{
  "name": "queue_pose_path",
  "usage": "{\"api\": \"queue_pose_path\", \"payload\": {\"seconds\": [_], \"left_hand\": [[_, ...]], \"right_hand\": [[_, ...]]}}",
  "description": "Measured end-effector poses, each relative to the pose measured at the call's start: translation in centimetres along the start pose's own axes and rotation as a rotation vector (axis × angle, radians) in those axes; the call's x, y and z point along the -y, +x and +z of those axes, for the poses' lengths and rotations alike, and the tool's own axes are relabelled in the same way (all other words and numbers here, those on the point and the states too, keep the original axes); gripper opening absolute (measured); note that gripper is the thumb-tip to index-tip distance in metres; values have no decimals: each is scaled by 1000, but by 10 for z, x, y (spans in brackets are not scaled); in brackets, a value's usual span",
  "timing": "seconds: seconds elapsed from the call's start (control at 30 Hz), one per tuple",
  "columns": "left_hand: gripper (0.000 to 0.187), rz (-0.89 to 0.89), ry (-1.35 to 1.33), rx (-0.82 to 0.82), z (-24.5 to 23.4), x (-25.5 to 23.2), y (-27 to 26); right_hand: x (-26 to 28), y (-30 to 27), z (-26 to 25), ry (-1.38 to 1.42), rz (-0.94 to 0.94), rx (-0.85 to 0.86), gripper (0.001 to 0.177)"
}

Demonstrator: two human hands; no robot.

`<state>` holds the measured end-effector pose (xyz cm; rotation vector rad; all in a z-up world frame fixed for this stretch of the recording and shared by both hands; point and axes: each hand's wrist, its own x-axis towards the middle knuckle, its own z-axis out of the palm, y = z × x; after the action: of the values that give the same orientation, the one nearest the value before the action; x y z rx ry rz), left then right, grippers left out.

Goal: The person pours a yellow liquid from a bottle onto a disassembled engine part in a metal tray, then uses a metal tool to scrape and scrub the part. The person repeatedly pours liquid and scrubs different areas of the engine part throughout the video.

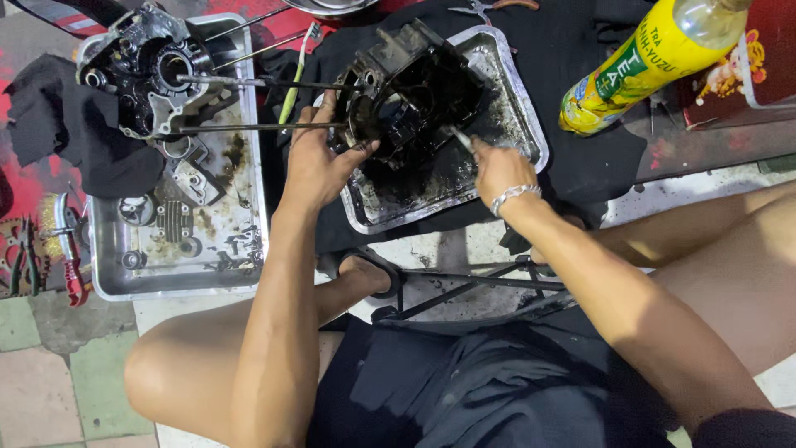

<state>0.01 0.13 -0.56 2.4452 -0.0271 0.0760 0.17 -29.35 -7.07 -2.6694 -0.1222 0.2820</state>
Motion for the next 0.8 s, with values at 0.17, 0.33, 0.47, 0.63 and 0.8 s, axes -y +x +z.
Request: {"api": "queue_pose_path", "payload": {"seconds": [0.17, 0.33, 0.47, 0.63, 0.8], "left_hand": [[104, 33, 70, -12, 4, 14, 7], [103, -22, 12, 25, -1, 9, 13], [101, -78, -4, 54, -9, -5, 12], [101, -165, -18, 104, -8, -2, 14], [102, 45, 22, -18, 0, 7, 9]], "right_hand": [[-23, -6, -9, -113, -83, -78, 41], [-28, 3, -2, -164, -144, -89, 54], [-36, 6, -6, -228, -203, -115, 53], [-41, 7, -9, -274, -214, -81, 56], [-35, 3, -11, -239, -211, -82, 57]]}}
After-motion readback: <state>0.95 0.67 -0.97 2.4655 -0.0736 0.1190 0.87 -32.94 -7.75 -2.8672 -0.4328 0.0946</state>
